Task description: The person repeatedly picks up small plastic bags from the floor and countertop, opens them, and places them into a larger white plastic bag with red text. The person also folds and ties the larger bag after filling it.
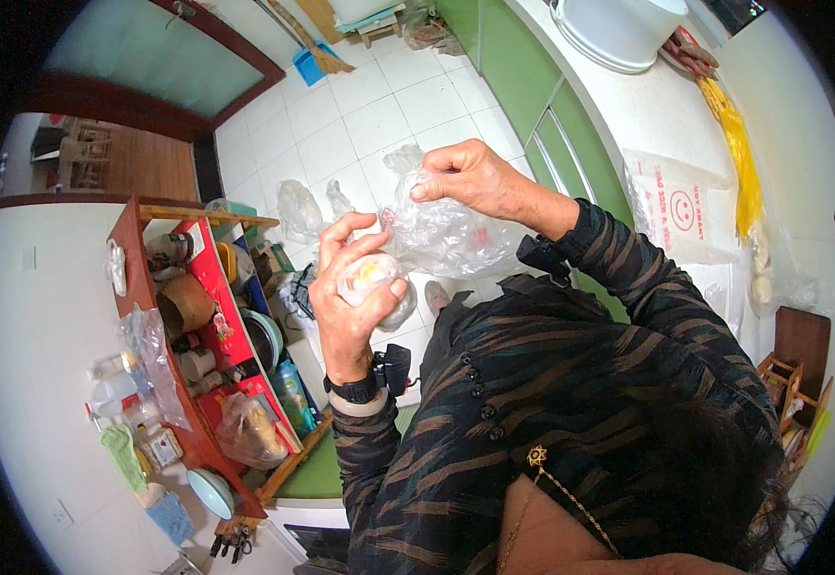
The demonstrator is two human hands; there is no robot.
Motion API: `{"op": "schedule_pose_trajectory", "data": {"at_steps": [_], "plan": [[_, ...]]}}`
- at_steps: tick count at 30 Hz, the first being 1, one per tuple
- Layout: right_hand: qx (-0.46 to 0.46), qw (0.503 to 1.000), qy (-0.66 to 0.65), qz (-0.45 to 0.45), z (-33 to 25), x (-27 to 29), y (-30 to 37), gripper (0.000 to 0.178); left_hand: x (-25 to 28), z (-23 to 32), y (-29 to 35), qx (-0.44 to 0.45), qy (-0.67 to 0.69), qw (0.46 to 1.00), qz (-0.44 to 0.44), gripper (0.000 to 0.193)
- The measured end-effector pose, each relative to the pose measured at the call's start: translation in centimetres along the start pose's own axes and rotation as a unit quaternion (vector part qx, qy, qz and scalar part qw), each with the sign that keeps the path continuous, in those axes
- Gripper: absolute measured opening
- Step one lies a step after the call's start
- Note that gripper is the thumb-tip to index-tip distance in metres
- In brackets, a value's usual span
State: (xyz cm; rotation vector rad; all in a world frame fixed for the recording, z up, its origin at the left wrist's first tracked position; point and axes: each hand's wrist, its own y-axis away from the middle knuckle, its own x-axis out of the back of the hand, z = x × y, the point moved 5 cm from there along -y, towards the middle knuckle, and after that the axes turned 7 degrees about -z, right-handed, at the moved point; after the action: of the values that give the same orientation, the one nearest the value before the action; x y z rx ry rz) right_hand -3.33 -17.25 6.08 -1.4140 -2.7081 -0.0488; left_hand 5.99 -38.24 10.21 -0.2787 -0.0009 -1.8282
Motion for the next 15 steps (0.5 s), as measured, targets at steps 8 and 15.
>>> {"op": "schedule_pose_trajectory", "data": {"at_steps": [8,15], "plan": [[0.063,0.996,-0.047,0.042,-0.2,-1.7,-0.4,0.030,-3.4,-0.3,-0.2,0.029,-0.010,0.994,-0.107,0.048],[0.017,0.998,-0.067,-0.001,-0.3,-0.7,0.9,0.013,-2.0,0.3,-0.3,0.010,-0.185,0.983,-0.012,0.044]]}}
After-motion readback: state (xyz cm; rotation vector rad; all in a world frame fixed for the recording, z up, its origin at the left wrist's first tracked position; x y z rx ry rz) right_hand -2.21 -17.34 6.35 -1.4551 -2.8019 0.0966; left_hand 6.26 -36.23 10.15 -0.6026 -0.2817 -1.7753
